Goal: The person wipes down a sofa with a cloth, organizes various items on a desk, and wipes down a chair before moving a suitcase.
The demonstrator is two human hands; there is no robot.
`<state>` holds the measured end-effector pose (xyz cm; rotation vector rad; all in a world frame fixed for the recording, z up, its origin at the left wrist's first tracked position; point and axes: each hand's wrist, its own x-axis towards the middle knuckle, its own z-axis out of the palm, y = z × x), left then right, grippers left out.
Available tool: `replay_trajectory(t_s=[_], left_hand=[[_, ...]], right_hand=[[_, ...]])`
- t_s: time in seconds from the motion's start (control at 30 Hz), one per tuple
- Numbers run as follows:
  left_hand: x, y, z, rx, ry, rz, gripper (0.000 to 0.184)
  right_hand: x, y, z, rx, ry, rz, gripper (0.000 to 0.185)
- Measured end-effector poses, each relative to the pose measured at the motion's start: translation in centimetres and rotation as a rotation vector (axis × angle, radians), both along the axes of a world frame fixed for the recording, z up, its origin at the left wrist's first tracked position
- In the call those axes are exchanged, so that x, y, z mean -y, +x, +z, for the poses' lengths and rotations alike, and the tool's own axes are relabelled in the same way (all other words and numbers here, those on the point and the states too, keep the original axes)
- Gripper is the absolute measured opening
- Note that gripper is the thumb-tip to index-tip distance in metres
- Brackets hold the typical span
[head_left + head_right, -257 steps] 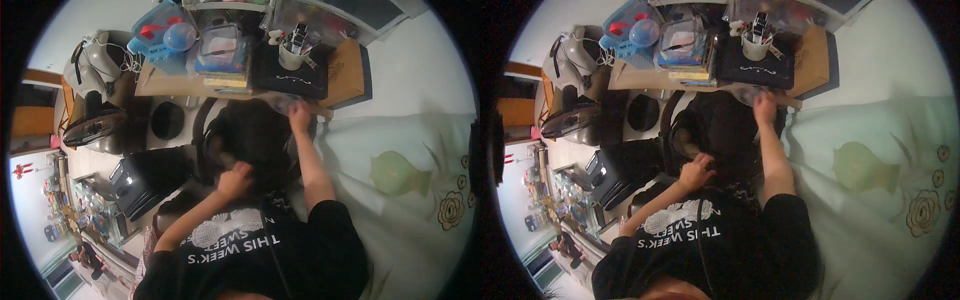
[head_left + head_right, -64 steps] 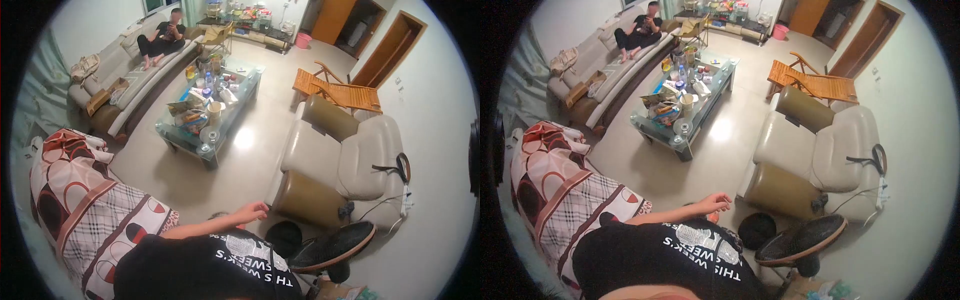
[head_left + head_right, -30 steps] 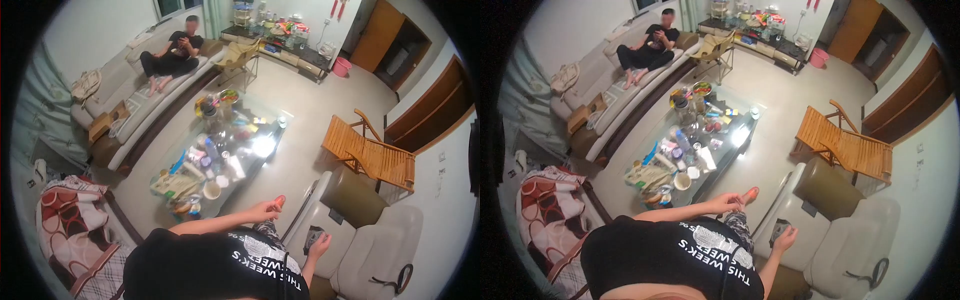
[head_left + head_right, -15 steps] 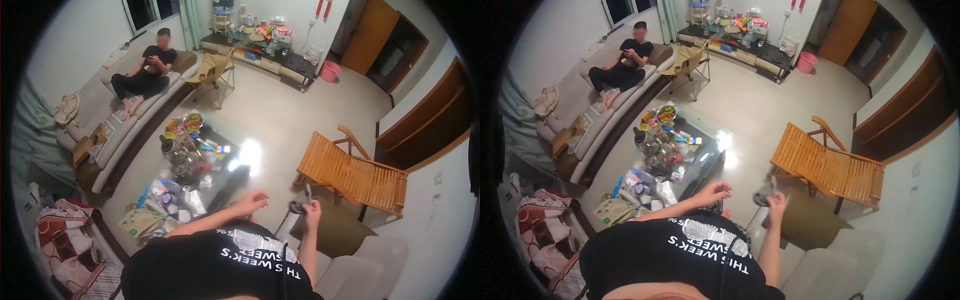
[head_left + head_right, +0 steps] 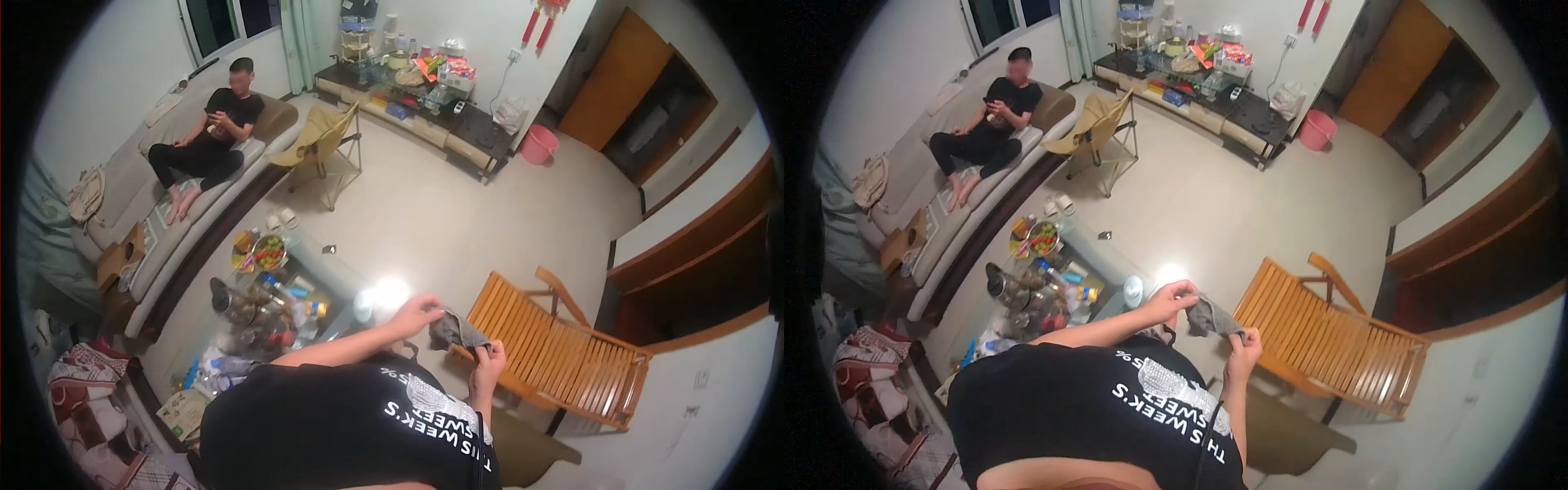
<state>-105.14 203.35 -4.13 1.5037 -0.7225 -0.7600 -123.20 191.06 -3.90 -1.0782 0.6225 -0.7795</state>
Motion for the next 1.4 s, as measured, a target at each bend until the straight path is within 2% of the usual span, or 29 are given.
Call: replay_trajectory(t_s=[0.07,0.13,0.3,0.4,0.47,0.53,0.6,0.67,0.73,0.77,0.8,0.87,1.0,1.03,1.17,1.23,1.27,1.33,1.37,1.4], left_hand=[[4.6,2.9,2.4,-0.074,0.004,0.019,0.018],[8.6,5.6,2.4,0.125,-0.099,-0.067,0.017],[15.7,8.4,3.0,-0.046,-0.117,-0.149,0.017],[18.3,10.5,1.2,-0.051,0.004,-0.266,0.016],[21.2,13.1,-0.5,0.173,0.008,-0.135,0.014],[24.8,16.4,-0.9,0.154,0.011,-0.077,0.014],[28.8,20.2,0.9,0.101,-0.073,-0.040,0.015],[32.5,24.1,2.0,0.122,-0.022,0.006,0.019],[36.0,27.4,1.8,0.044,0.170,-0.009,0.026],[37.7,29.2,2.9,0.094,0.122,-0.045,0.033],[39.8,31.0,3.4,0.113,0.111,-0.031,0.033],[42.7,33.4,3.4,0.356,0.076,-0.114,0.034],[48.6,36.2,3.5,0.447,0.123,-0.149,0.038],[50.2,36.8,3.5,0.397,0.252,-0.220,0.042],[56.9,39.9,3.2,0.386,0.276,-0.305,0.039],[61.4,41.7,1.8,-0.176,-0.070,-0.392,0.038],[64.2,43.0,0.4,-0.178,-0.069,-0.402,0.038],[70.9,46.1,-2.2,0.259,-0.010,-0.362,0.034],[74.0,47.4,-1.4,0.017,-0.068,-0.437,0.033],[77.4,48.9,-1.0,0.019,-0.080,-0.464,0.033]], right_hand=[[4.0,2.6,1.8,-0.058,-0.007,-0.026,0.025],[6.5,4.7,3.0,-0.130,-0.096,-0.068,0.023],[12.8,7.7,0.4,-0.053,-0.120,-0.080,0.026],[16.2,10.5,-0.9,-0.023,0.066,-0.161,0.028],[19.6,12.6,-1.3,0.003,0.171,-0.133,0.028],[23.5,15.7,-2.0,0.070,0.173,-0.034,0.027],[28.5,19.9,-2.3,0.064,0.159,-0.016,0.027],[34.4,23.9,-1.3,0.051,0.152,0.009,0.027],[39.8,27.7,-0.1,0.074,0.155,0.127,0.026],[42.2,29.7,1.6,0.080,0.107,0.191,0.025],[45.2,31.8,2.0,0.097,0.093,0.205,0.025],[49.8,34.7,1.9,0.067,-0.045,0.276,0.024],[56.2,39.8,3.9,0.090,0.103,0.291,0.021],[57.8,40.7,3.9,0.102,0.122,0.290,0.022],[64.4,44.8,4.9,0.090,0.110,0.344,0.022],[68.2,46.5,5.2,0.068,0.066,0.371,0.021],[70.1,47.3,5.2,0.052,0.026,0.389,0.020],[74.2,48.7,5.5,0.006,-0.029,0.349,0.020],[76.5,49.5,6.0,-0.041,-0.085,0.320,0.020],[78.9,50.1,6.2,-0.044,-0.096,0.293,0.020]])
